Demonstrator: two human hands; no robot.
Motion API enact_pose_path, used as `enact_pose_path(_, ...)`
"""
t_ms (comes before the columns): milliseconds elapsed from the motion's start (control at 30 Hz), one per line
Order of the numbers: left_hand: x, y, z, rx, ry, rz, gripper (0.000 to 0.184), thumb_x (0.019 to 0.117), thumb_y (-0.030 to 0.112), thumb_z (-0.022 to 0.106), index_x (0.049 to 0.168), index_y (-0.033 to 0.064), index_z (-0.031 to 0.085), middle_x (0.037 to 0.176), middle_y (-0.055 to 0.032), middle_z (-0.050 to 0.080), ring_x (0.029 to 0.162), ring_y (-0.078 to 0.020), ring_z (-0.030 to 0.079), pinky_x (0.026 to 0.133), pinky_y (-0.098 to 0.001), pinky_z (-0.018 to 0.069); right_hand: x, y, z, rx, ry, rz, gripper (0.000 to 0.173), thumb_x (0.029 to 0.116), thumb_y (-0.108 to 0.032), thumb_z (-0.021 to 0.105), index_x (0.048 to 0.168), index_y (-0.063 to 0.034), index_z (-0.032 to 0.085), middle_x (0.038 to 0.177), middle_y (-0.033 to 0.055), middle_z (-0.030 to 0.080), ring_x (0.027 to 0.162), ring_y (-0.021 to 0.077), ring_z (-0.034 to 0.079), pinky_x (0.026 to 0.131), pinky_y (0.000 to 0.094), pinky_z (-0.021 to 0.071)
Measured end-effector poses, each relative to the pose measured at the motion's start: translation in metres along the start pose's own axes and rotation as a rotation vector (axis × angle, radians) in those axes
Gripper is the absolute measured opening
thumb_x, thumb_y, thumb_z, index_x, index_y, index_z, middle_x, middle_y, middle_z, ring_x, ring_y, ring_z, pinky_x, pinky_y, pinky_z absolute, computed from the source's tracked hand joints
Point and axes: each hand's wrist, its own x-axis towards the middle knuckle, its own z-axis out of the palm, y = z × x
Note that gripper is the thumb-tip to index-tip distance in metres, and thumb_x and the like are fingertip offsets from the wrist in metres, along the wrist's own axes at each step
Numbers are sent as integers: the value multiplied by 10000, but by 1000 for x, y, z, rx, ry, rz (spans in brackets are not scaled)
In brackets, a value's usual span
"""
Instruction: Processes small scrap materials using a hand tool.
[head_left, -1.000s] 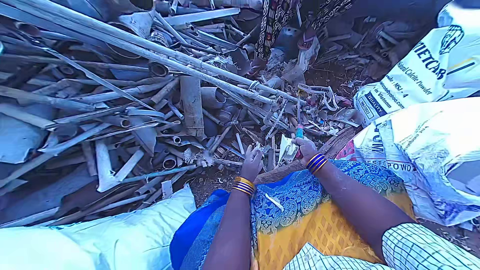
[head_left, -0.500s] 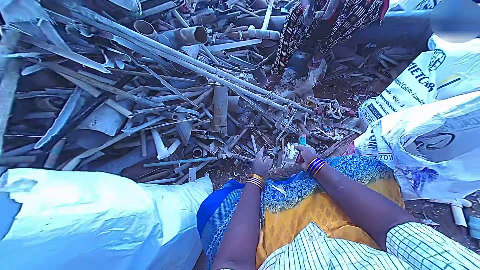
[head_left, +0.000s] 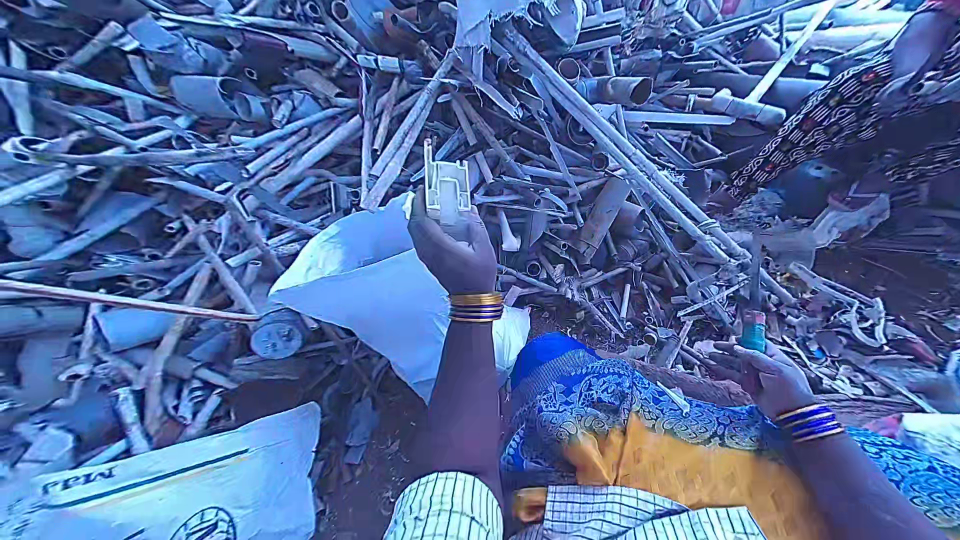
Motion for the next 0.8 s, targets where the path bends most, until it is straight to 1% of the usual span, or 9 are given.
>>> enact_pose_path(167, 107, -59, -52, 646, -505, -368, 866, 950, 400, 704, 1588, -3, 278, 1535, -367, 386, 1422, -537, 389, 1121, -714, 288, 13, 10, -15, 60, 171, 43, 291, 1064, -45, 400, 1354, -23, 400, 979, 116, 700, 745, 176, 727, 656, 325, 613)
enact_pose_path(233, 92, -52, -55, 576, -544, -248, 860, 937, 437, 683, 1579, 9, 305, 1562, -334, 371, 1456, -487, 367, 1155, -653, 278, 16, 16, -21, 76, 234, 75, 306, 1062, -48, 427, 1367, -35, 405, 978, 121, 683, 731, 175, 706, 654, 321, 596)
enact_pose_path(300, 55, -25, -51, 343, -666, -76, 743, 969, 386, 659, 1548, 16, 376, 1502, -290, 466, 1367, -390, 491, 1144, -509, 366, 24, 23, -26, 72, 285, 109, 338, 1053, -63, 455, 1388, -60, 408, 1001, 117, 671, 737, 167, 685, 660, 322, 579)
enact_pose_path(400, -35, 17, -31, -127, -1130, 167, 577, 949, 303, 713, 1447, 64, 546, 1329, -217, 620, 1042, -279, 679, 908, -438, 551, 36, 38, -30, 83, 352, 148, 319, 1022, -63, 499, 1338, -53, 456, 999, 113, 674, 738, 155, 663, 657, 307, 556)
enact_pose_path(467, -104, 48, -9, -238, -1582, 235, 621, 926, 338, 753, 1482, 146, 552, 1439, -163, 560, 1089, -280, 656, 899, -475, 544, 39, 41, -30, 103, 397, 193, 290, 1007, -59, 519, 1295, -39, 486, 979, 113, 659, 720, 156, 645, 640, 305, 547)
enact_pose_path(567, -181, 95, 30, -49, -2177, 333, 539, 1022, 354, 646, 1514, 174, 522, 1554, -161, 460, 1317, -317, 558, 1107, -509, 439, 39, 36, -25, 114, 452, 264, 301, 1027, -75, 502, 1326, -39, 482, 957, 103, 639, 733, 148, 641, 660, 298, 548)
enact_pose_path(633, -199, 106, 59, -10, -2200, 393, 333, 1069, 249, 559, 1338, 88, 670, 1394, -168, 623, 1318, -306, 575, 1137, -501, 406, 40, 35, -26, 94, 453, 289, 325, 1038, -87, 500, 1360, -49, 470, 971, 108, 630, 733, 157, 626, 666, 310, 537)
enact_pose_path(700, -194, 107, 89, 2, -1922, 294, 271, 1061, 137, 544, 1262, 49, 704, 1310, -171, 666, 1257, -316, 617, 1093, -517, 452, 41, 36, -29, 13, 436, 308, 319, 1047, -101, 505, 1362, -58, 474, 971, 113, 627, 719, 155, 612, 639, 301, 516)
enact_pose_path(800, -178, 100, 134, 192, -1720, 146, 464, 1041, 61, 499, 1501, 107, 530, 1512, -150, 541, 1381, -348, 532, 1132, -571, 410, 42, 37, -32, -193, 357, 363, 361, 1046, -106, 547, 1397, -56, 478, 1015, 123, 615, 737, 145, 583, 649, 292, 491)
